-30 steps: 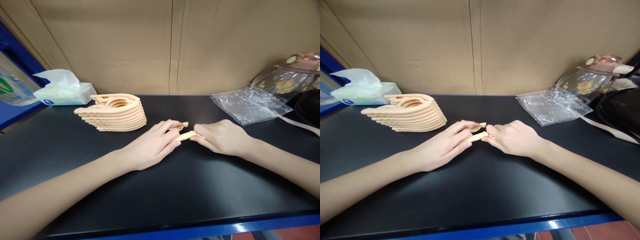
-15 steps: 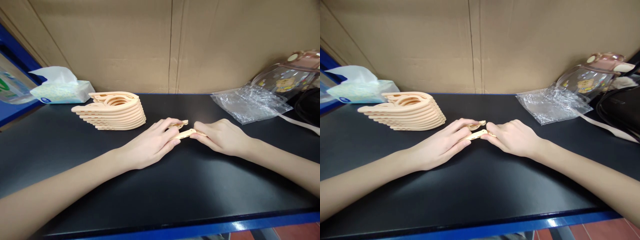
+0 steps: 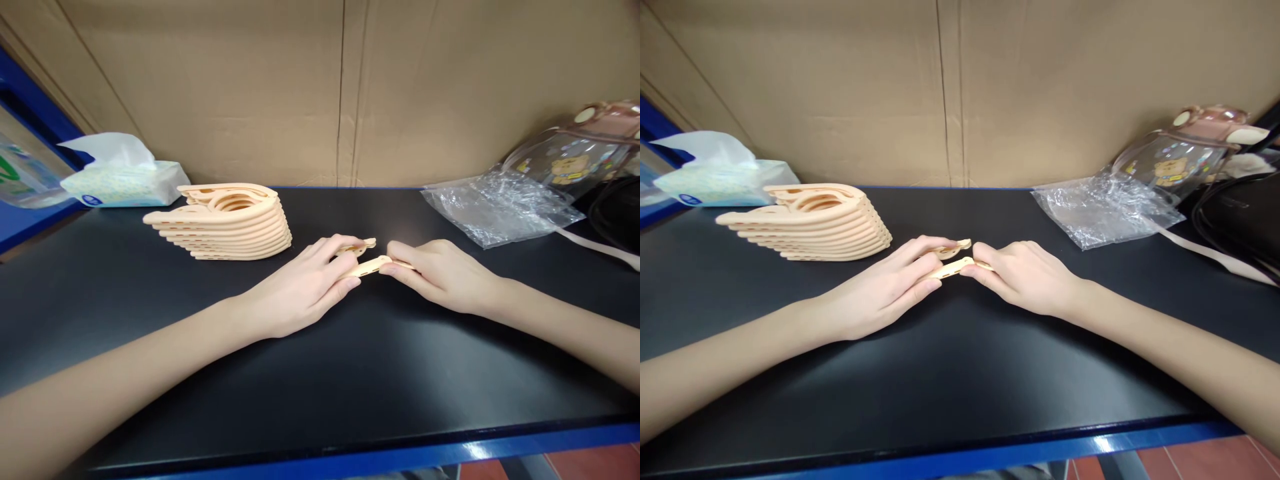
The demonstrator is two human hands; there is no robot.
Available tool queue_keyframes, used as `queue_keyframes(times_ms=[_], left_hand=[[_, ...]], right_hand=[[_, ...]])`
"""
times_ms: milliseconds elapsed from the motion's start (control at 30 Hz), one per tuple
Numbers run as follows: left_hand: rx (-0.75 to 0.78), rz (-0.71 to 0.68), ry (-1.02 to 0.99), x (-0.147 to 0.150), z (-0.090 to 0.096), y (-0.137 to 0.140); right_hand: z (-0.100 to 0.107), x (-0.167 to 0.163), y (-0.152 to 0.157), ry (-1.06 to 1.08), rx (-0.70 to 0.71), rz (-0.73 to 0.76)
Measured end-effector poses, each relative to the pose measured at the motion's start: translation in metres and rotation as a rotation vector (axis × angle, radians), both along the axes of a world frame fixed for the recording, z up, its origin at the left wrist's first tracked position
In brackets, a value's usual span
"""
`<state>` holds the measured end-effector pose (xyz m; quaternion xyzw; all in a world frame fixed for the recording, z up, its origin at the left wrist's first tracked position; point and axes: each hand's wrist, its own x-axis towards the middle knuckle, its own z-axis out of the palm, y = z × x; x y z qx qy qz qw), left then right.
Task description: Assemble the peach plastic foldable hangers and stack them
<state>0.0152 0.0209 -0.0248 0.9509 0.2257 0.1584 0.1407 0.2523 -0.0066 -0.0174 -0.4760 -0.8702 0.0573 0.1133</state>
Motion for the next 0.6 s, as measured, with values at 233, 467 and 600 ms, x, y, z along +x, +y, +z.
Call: queue_keyframes(times_ms=[233, 467, 600], left_hand=[[0.016, 0.012, 0.000, 0.0010, -0.0002, 0.0001], [0.029, 0.015, 0.005, 0.0008, 0.0000, -0.0005], [0.025, 0.013, 0.006, 0.0005, 0.0002, -0.0010]], right_hand=[[-0.0016, -0.0001, 0.0000, 0.101, -0.058, -0.006], [-0.0014, 0.0001, 0.0012, 0.169, -0.088, 0.018], [-0.0014, -0.0001, 0.0013, 0.213, -0.118, 0.032]])
